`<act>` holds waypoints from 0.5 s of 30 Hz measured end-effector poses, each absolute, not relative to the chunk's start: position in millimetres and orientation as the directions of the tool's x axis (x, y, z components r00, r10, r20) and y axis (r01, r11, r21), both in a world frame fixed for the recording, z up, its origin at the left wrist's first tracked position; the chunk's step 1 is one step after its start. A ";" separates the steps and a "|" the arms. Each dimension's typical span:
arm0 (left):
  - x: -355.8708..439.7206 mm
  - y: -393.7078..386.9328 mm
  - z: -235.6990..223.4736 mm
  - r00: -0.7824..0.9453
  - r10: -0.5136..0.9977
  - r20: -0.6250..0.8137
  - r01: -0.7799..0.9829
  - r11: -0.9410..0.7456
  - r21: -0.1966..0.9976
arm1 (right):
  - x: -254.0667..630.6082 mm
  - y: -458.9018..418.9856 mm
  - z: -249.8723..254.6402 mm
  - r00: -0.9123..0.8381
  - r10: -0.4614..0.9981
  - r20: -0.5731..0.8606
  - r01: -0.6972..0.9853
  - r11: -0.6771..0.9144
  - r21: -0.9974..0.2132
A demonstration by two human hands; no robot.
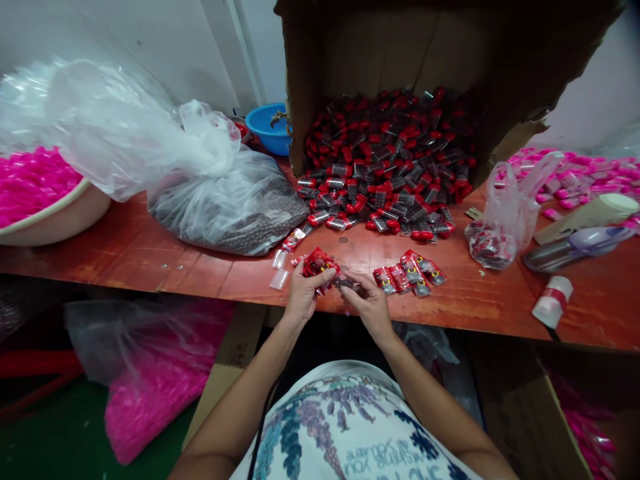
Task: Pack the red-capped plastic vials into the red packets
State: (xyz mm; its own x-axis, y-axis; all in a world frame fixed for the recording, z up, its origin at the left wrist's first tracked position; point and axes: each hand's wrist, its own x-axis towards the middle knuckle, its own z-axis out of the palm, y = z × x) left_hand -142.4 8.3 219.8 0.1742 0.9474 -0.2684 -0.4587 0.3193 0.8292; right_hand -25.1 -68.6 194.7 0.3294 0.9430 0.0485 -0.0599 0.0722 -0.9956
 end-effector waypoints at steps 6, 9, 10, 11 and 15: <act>-141.2 5.2 222.9 0.185 0.948 -0.261 -0.364 0.312 0.877 | -27.6 -71.7 193.9 0.399 0.915 0.063 -0.046 0.088 -0.995; -140.8 3.7 224.2 0.264 0.919 -0.291 -0.355 0.374 0.857 | -30.9 -71.5 193.7 0.417 0.906 -0.076 -0.247 0.033 -0.968; -140.7 3.4 224.6 0.290 0.909 -0.299 -0.354 0.392 0.849 | -31.4 -71.1 193.5 0.414 0.904 -0.106 -0.294 0.023 -0.956; -140.6 3.3 224.9 0.307 0.902 -0.305 -0.355 0.406 0.842 | -31.4 -70.7 193.1 0.412 0.903 -0.120 -0.323 0.022 -0.946; -139.4 4.3 223.5 0.269 0.914 -0.303 -0.364 0.388 0.847 | -26.5 -69.1 190.0 0.405 0.910 -0.087 -0.298 0.042 -0.954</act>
